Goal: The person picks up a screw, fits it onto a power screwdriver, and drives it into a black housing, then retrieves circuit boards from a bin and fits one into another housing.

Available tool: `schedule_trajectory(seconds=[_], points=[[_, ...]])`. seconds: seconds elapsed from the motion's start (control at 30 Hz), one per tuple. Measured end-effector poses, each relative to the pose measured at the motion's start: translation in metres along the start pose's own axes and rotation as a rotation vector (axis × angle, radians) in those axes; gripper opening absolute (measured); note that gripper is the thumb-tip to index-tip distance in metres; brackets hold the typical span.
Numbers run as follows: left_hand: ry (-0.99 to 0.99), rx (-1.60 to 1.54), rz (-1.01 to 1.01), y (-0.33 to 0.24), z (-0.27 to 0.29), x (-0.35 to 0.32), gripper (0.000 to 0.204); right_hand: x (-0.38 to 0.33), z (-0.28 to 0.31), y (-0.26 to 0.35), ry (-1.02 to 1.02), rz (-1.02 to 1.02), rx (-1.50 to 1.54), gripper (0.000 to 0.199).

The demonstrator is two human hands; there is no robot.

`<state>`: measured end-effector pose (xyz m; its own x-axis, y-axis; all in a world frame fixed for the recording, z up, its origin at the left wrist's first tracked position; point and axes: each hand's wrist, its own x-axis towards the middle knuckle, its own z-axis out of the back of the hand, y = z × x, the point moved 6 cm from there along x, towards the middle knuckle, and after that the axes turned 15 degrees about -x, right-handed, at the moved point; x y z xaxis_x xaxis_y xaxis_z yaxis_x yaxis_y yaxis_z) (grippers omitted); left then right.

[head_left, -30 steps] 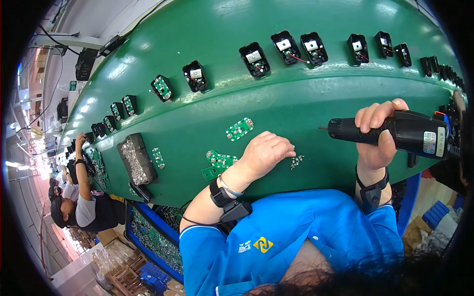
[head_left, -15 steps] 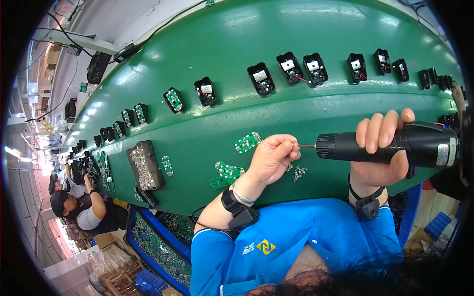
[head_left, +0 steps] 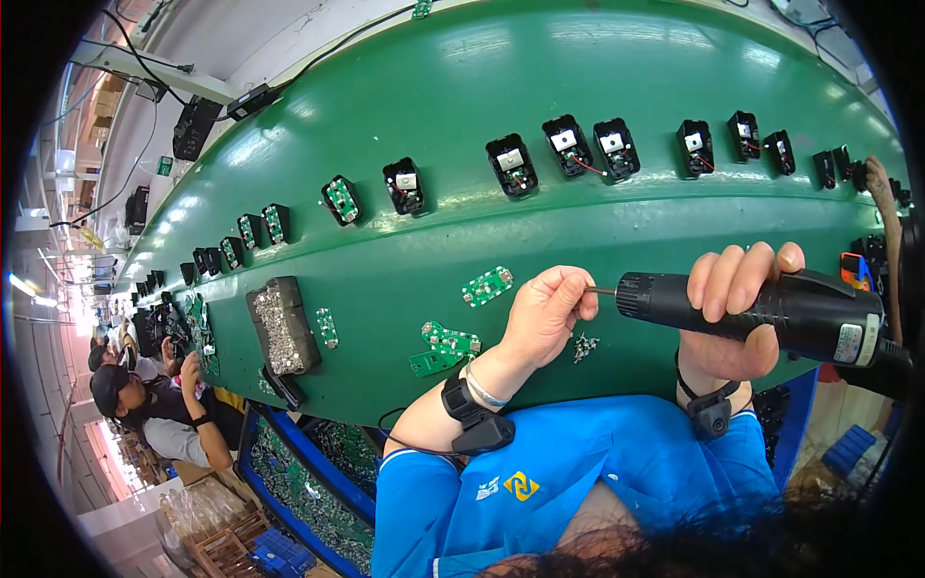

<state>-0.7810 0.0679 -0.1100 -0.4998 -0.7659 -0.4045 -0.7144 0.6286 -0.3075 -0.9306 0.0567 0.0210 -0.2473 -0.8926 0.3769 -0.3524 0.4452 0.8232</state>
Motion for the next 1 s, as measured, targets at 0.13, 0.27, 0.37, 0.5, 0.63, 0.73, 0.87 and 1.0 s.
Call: schedule_trajectory(seconds=[0.13, 0.27, 0.37, 0.5, 0.63, 0.73, 0.87, 1.0], points=[[0.001, -0.038, 0.001, 0.002, -0.004, 0.002, 0.019, -0.001, 0.002, 0.0, -0.006, 0.018, 0.001, 0.051], [0.008, -0.08, 0.005, 0.006, -0.004, 0.003, 0.019, -0.001, 0.003, 0.0, 0.004, 0.03, -0.002, 0.051], [0.017, -0.143, 0.02, 0.008, -0.007, 0.004, 0.018, 0.0, 0.001, 0.001, 0.027, 0.066, -0.009, 0.051], [0.025, -0.19, 0.003, 0.011, -0.014, 0.008, 0.018, 0.001, 0.003, 0.004, 0.013, 0.086, -0.015, 0.051], [-0.031, -0.097, -0.03, 0.006, -0.019, 0.013, 0.018, 0.006, 0.009, 0.002, -0.022, 0.126, -0.021, 0.051], [-0.032, 0.059, -0.056, -0.006, -0.02, 0.017, 0.019, 0.014, 0.009, -0.003, -0.027, 0.141, -0.023, 0.051], [0.017, 0.085, -0.029, -0.03, -0.028, 0.025, 0.025, 0.03, 0.009, -0.008, -0.043, 0.185, -0.05, 0.05], [0.123, 1.708, -0.773, -0.102, -0.057, 0.041, 0.051, 0.054, 0.004, -0.035, 0.0, 0.262, -0.063, 0.044]])
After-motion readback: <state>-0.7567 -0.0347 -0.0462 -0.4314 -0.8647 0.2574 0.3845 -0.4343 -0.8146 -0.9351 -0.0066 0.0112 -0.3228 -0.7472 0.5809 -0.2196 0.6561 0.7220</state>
